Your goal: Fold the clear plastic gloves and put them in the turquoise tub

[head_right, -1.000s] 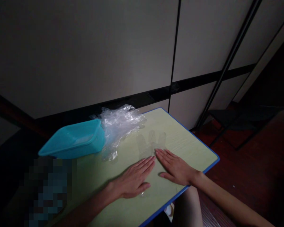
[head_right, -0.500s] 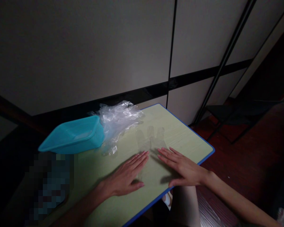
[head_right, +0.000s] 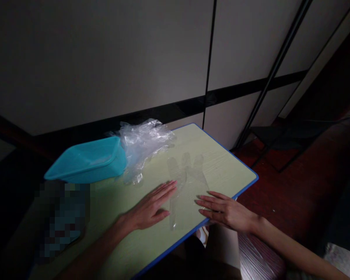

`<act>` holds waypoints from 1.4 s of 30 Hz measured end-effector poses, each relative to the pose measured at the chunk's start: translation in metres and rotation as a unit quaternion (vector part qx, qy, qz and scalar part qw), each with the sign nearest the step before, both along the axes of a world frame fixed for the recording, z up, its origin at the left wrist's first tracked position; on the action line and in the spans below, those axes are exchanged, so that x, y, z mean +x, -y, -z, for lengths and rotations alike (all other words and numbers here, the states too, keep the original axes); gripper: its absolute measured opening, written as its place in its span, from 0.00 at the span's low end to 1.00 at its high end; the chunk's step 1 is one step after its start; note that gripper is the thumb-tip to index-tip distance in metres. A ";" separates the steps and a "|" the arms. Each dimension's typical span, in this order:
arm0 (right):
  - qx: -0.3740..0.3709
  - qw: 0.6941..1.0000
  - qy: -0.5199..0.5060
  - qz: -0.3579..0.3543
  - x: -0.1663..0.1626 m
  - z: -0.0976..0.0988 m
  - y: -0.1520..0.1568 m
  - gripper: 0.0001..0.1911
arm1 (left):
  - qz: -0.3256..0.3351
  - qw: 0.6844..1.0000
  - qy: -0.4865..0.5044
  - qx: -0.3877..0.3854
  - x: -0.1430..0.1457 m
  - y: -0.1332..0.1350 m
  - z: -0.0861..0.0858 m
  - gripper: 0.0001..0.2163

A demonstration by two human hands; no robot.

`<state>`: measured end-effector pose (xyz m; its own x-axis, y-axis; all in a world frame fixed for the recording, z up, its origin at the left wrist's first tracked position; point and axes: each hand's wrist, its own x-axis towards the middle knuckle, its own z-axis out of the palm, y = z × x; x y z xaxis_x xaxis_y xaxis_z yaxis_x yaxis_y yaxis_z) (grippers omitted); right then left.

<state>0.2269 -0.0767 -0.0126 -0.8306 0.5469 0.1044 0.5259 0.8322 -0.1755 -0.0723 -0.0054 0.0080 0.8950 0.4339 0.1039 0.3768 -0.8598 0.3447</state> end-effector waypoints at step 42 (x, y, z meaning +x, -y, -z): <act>-0.485 0.741 -0.388 0.254 -0.002 -0.044 -0.123 0.22 | -0.194 0.856 0.151 -0.455 0.036 -0.084 0.006 0.20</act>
<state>0.2252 0.0461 0.0310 -0.3875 0.8989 -0.2044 0.1547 -0.1552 -0.9757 -0.0361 0.0790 0.0019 0.6575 0.7162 -0.2340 0.3491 -0.0143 0.9370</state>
